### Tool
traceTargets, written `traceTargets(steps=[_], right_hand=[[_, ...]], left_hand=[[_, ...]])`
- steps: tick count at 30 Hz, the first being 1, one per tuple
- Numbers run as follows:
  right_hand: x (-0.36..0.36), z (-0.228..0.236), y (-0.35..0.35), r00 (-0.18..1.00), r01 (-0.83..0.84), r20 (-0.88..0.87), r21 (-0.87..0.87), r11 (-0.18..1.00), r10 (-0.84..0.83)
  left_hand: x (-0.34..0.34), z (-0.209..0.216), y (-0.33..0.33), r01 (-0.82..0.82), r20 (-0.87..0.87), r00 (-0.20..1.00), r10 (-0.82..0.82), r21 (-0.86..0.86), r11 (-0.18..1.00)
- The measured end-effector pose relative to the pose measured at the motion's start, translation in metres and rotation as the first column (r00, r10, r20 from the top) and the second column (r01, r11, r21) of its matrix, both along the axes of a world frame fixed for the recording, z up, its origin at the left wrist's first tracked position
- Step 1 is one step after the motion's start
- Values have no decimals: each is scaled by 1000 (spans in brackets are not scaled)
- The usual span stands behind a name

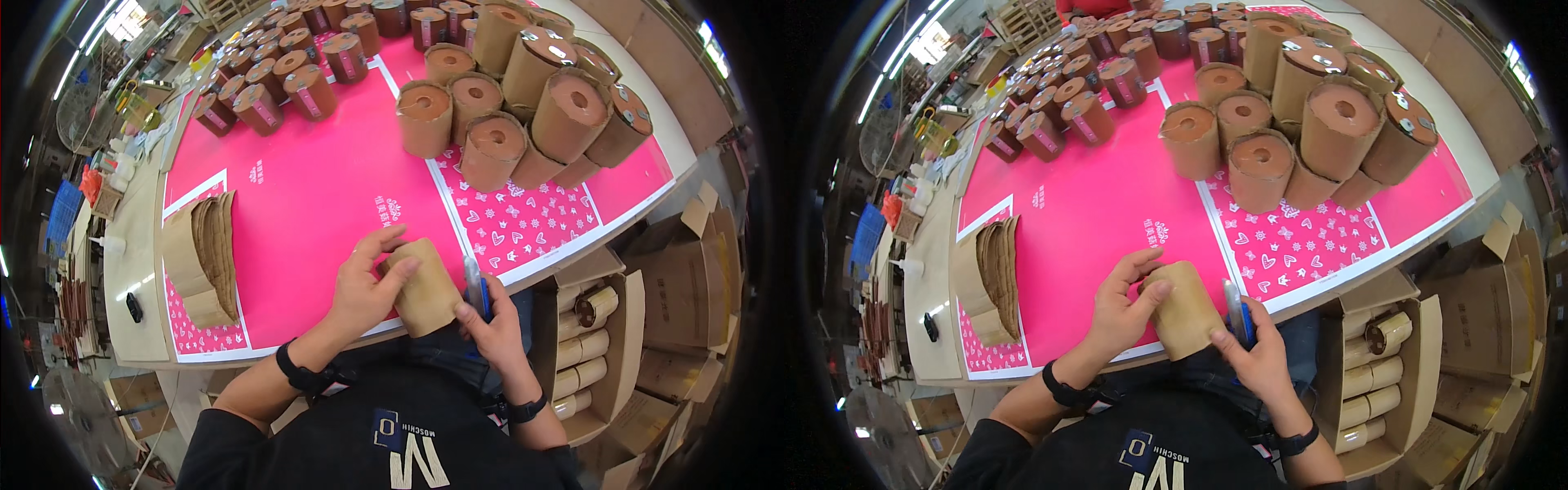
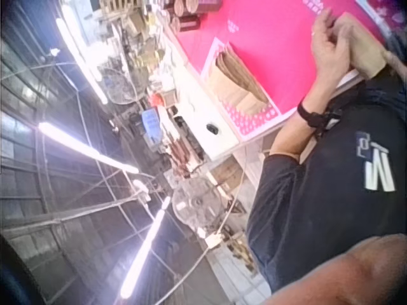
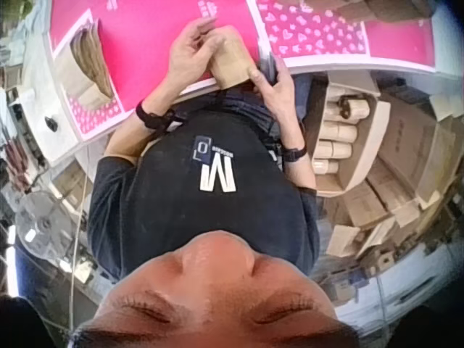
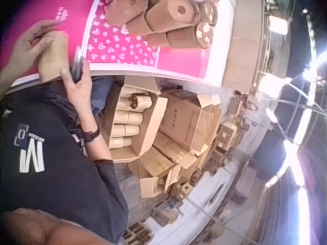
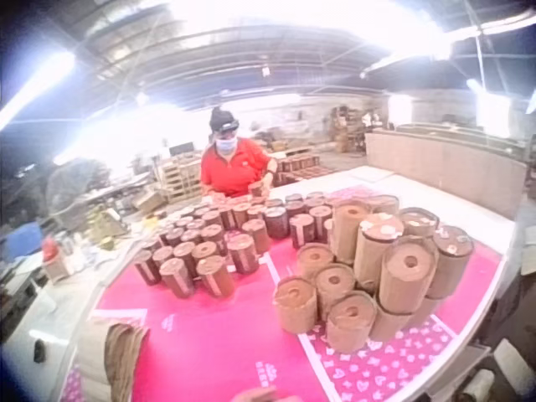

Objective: The person wraps brown cylindrical objects with cardboard, using a utility knife to cut the cardboard to size and secure it around the cylinders.

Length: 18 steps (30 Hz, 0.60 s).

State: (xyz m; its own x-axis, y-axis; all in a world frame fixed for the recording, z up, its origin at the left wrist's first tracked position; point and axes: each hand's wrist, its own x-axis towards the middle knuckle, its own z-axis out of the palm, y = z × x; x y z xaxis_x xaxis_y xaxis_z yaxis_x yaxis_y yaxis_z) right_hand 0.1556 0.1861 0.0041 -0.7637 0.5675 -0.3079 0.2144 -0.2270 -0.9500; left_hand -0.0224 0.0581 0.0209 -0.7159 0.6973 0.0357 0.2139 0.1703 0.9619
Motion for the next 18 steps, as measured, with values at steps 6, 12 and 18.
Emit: traceTargets(steps=[6,12,18], right_hand=[[1,-15,-10,998,-59,-32,-201,978,54],[-6,-4,-25,978,-210,-26,-140,968,208],[-3,4,-5,980,-177,-109,-120,977,164]], left_hand=[[-2,-4,-18,-30,-39,999,27,-79,996],[-11,16,-19,67,-145,984,-103,-235,970],[-6,19,-14,157,-268,941,-205,-191,969]])
